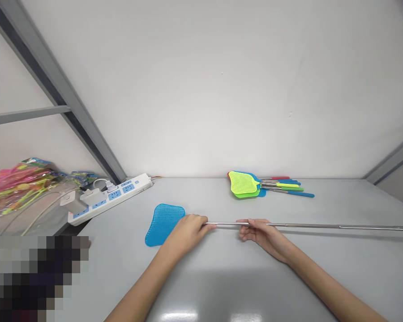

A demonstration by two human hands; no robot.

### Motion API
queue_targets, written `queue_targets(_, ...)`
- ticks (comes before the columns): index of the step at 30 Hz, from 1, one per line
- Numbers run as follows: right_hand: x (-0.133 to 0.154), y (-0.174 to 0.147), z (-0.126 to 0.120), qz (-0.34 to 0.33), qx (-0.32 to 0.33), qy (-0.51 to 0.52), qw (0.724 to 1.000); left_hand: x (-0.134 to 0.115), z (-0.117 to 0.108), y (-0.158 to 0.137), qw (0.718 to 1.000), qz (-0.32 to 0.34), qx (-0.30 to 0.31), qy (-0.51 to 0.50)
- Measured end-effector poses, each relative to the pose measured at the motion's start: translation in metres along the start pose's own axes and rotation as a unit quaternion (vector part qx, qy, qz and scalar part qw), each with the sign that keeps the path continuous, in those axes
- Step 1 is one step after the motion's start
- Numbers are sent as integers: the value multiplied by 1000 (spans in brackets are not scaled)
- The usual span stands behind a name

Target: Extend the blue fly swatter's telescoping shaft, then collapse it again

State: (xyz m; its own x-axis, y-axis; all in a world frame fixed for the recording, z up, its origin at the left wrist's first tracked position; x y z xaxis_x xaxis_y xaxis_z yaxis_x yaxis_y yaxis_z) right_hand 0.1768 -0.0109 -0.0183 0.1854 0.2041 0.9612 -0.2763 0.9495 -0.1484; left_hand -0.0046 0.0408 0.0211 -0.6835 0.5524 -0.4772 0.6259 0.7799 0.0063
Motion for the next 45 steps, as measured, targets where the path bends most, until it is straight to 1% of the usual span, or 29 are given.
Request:
queue_targets(6, 4, -3, 2, -18, 52, -56, 997, -13, 5, -1, 998, 22, 20, 58)
queue_targets(12, 5, -8, -2, -8, 65, -76, 995, -21, 13, -4, 994, 36, 15, 99)
queue_targets(19, 7, -11, 2, -12, 73, -105, 992, -28, 23, -6, 993, 47, 30, 104)
queue_targets(25, 7, -11, 3, -12, 72, -145, 987, -31, 29, -6, 995, 41, 36, 81)
queue_targets(34, 7, -11, 8, -19, 75, -153, 985, -35, 25, -8, 994, 57, 19, 91)
queue_targets(39, 7, -11, 13, -9, 75, -160, 984, -32, 25, -8, 994, 72, 6, 79)
queue_targets(42, 6, -10, 15, -1, 71, -143, 987, -30, 26, -6, 994, 78, 4, 77)
queue_targets(45, 3, -8, 14, 7, 59, -112, 992, -27, 27, -5, 995, 70, 3, 73)
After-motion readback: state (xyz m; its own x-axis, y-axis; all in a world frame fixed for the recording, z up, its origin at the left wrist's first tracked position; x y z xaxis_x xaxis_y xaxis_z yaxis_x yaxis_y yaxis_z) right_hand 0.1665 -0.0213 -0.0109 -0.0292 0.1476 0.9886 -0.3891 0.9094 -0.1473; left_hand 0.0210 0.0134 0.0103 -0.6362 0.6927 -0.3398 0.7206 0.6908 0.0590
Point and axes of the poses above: each hand's wrist, its own y-axis towards the middle knuckle, its own z-axis out of the palm, x = y × z, the point moved 5 cm from there along y, towards the middle knuckle, and after that the axes turned 14 degrees about -y, right-handed, at the moved point
